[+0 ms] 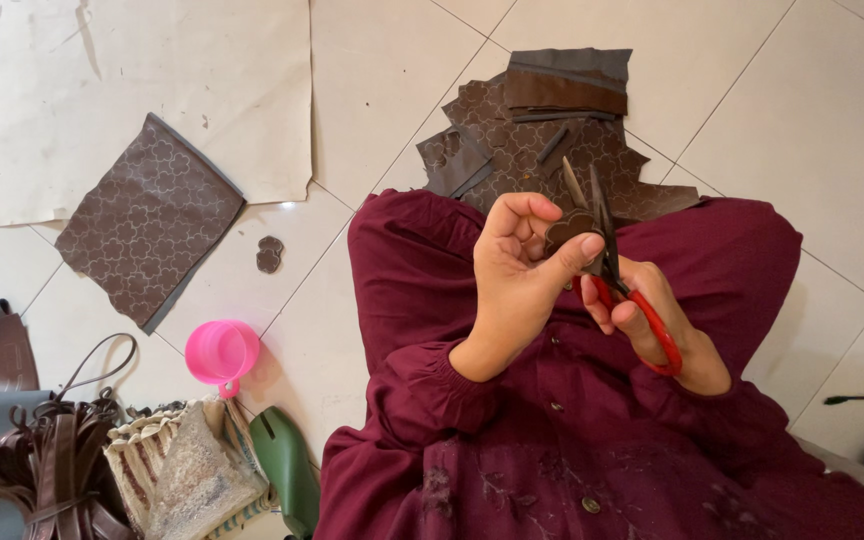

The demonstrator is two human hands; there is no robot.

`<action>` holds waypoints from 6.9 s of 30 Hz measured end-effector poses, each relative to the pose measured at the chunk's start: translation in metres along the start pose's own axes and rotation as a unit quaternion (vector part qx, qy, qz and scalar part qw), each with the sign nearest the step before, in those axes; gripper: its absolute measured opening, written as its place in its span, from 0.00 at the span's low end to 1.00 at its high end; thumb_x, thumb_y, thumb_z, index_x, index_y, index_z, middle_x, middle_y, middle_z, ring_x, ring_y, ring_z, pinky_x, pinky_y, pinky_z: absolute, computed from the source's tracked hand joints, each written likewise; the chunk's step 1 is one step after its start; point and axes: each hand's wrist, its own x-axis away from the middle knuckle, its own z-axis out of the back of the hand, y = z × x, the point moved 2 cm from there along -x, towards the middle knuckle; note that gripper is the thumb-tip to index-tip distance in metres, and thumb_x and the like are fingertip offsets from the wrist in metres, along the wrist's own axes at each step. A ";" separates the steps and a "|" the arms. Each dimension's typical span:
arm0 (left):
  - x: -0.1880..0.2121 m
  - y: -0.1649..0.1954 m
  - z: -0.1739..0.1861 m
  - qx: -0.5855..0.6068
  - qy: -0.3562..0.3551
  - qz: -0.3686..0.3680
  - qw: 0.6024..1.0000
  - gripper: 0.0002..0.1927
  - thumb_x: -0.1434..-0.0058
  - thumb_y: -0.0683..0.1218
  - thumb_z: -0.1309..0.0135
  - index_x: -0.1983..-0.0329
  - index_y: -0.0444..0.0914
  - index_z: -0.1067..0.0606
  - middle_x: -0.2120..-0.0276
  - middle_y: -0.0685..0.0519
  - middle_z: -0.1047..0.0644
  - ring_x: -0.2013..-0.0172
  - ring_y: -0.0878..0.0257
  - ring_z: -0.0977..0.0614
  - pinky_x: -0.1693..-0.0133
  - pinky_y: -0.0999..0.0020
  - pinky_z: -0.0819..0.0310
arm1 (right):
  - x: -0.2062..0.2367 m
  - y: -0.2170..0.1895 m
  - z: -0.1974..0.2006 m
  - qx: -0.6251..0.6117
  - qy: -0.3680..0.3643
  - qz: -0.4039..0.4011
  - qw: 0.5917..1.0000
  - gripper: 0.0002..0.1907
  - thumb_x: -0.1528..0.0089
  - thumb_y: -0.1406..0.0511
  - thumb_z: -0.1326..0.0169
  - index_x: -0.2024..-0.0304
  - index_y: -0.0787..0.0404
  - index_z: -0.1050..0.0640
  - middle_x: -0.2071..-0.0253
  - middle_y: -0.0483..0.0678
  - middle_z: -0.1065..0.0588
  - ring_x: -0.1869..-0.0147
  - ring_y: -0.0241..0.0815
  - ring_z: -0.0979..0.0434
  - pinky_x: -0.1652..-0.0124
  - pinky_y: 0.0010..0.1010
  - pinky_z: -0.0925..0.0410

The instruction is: The person sits on the floor and uses red-handled scissors to cut small flower-shaped pieces from a brown patterned sheet. They trim the edges of each cutout and place the finished pieces on the floor beside them.

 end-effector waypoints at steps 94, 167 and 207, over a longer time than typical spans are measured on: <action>0.003 0.031 0.005 -0.008 0.016 0.021 1.000 0.20 0.34 0.32 0.43 0.43 0.33 0.34 0.58 0.49 0.20 0.62 0.69 0.18 0.62 0.76 0.20 | -0.004 -0.017 0.014 0.038 -0.057 -0.065 0.996 0.48 0.52 0.23 0.55 0.69 0.61 0.29 0.77 0.40 0.33 0.77 0.29 0.39 0.78 0.23 0.42; -0.008 0.043 0.011 -0.198 -0.018 0.004 0.980 0.23 0.40 0.34 0.38 0.50 0.39 0.37 0.65 0.60 0.22 0.70 0.81 0.29 0.69 0.86 0.37 | 0.004 0.004 0.021 -0.017 -0.004 0.021 1.000 0.43 0.42 0.30 0.52 0.59 0.62 0.25 0.75 0.40 0.32 0.72 0.29 0.34 0.70 0.22 0.37; 0.009 -0.020 0.013 0.020 -0.024 0.073 0.997 0.10 0.29 0.35 0.44 0.46 0.29 0.27 0.54 0.51 0.20 0.54 0.68 0.20 0.49 0.72 0.25 | 0.000 0.004 0.005 -0.153 0.147 0.031 0.977 0.06 0.33 0.69 0.50 0.59 0.67 0.24 0.74 0.47 0.26 0.72 0.36 0.27 0.69 0.27 0.33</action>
